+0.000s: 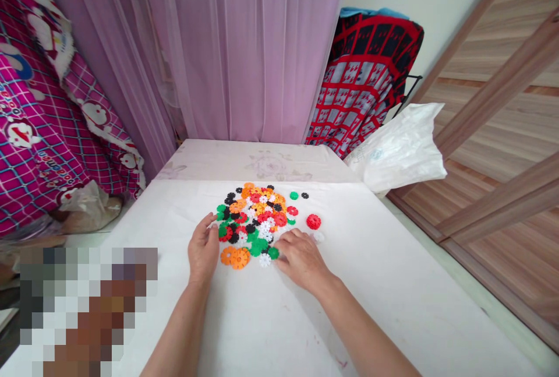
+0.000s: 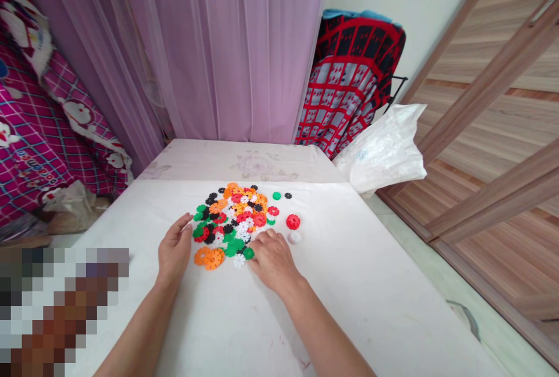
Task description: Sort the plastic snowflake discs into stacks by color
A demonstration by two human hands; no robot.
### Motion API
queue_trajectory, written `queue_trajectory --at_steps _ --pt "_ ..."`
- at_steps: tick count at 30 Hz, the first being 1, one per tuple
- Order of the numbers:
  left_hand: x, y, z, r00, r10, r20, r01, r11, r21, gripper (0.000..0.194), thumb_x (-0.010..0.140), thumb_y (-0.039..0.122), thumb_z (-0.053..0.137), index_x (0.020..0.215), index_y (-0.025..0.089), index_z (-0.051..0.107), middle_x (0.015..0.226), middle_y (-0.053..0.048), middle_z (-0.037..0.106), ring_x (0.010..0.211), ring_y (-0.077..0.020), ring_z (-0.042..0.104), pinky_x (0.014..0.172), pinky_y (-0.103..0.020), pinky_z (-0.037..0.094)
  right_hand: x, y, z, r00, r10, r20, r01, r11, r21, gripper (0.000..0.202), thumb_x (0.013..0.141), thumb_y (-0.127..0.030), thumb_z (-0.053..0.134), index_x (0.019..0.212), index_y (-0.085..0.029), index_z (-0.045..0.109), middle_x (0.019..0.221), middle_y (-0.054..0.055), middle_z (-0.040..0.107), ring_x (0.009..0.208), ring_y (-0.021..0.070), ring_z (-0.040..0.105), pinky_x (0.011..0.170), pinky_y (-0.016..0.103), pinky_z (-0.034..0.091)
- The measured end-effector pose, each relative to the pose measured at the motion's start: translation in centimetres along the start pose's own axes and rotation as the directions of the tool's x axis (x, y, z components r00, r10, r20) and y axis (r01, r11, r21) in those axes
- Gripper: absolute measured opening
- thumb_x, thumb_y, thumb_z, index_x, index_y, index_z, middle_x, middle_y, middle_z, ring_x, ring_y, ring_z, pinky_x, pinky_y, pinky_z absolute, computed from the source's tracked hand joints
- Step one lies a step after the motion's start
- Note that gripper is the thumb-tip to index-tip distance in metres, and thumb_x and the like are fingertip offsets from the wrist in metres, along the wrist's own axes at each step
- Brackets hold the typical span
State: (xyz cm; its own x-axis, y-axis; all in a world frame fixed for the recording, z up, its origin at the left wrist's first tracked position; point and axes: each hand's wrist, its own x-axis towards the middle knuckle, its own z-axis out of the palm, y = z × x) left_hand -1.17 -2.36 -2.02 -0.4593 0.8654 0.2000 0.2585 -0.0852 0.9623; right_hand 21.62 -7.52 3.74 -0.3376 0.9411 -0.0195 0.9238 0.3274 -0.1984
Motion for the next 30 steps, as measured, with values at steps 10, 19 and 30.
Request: queue_trajectory --at_steps 10,19,30 --pt "0.0 0.0 0.0 1.000 -0.006 0.003 0.006 1.000 0.007 0.027 0.083 0.031 0.053 0.104 0.024 0.068 0.126 -0.004 0.065 0.122 -0.0211 0.056 0.109 -0.040 0.039 1.5 -0.2 0.1 0.996 -0.032 0.088 0.040 0.995 -0.088 0.017 0.081 -0.024 0.060 0.094 -0.018 0.068 0.098 0.007 0.064 0.100 0.0220 0.049 0.081 0.032 0.034" --pt "-0.1 0.2 -0.1 1.000 -0.019 0.003 0.019 1.000 0.013 0.027 0.082 0.032 0.053 0.104 0.024 0.068 0.126 -0.005 0.065 0.122 -0.0212 0.056 0.108 -0.039 0.040 2.3 4.4 -2.8 0.992 0.111 -0.053 -0.117 0.984 -0.133 0.020 0.084 -0.032 0.059 0.095 -0.019 0.069 0.102 0.010 0.066 0.102 0.0233 0.050 0.086 0.033 0.035" --pt "-0.2 0.4 -0.4 1.000 -0.002 0.011 0.002 0.998 0.056 0.028 0.083 0.034 0.053 0.103 0.024 0.068 0.127 -0.005 0.064 0.123 -0.0224 0.055 0.109 -0.041 0.039 10.6 11.8 -4.4 0.954 0.279 -0.114 -0.300 0.910 -0.286 0.032 0.086 -0.038 0.053 0.098 -0.016 0.074 0.105 0.012 0.068 0.102 0.0257 0.053 0.083 0.033 0.037"
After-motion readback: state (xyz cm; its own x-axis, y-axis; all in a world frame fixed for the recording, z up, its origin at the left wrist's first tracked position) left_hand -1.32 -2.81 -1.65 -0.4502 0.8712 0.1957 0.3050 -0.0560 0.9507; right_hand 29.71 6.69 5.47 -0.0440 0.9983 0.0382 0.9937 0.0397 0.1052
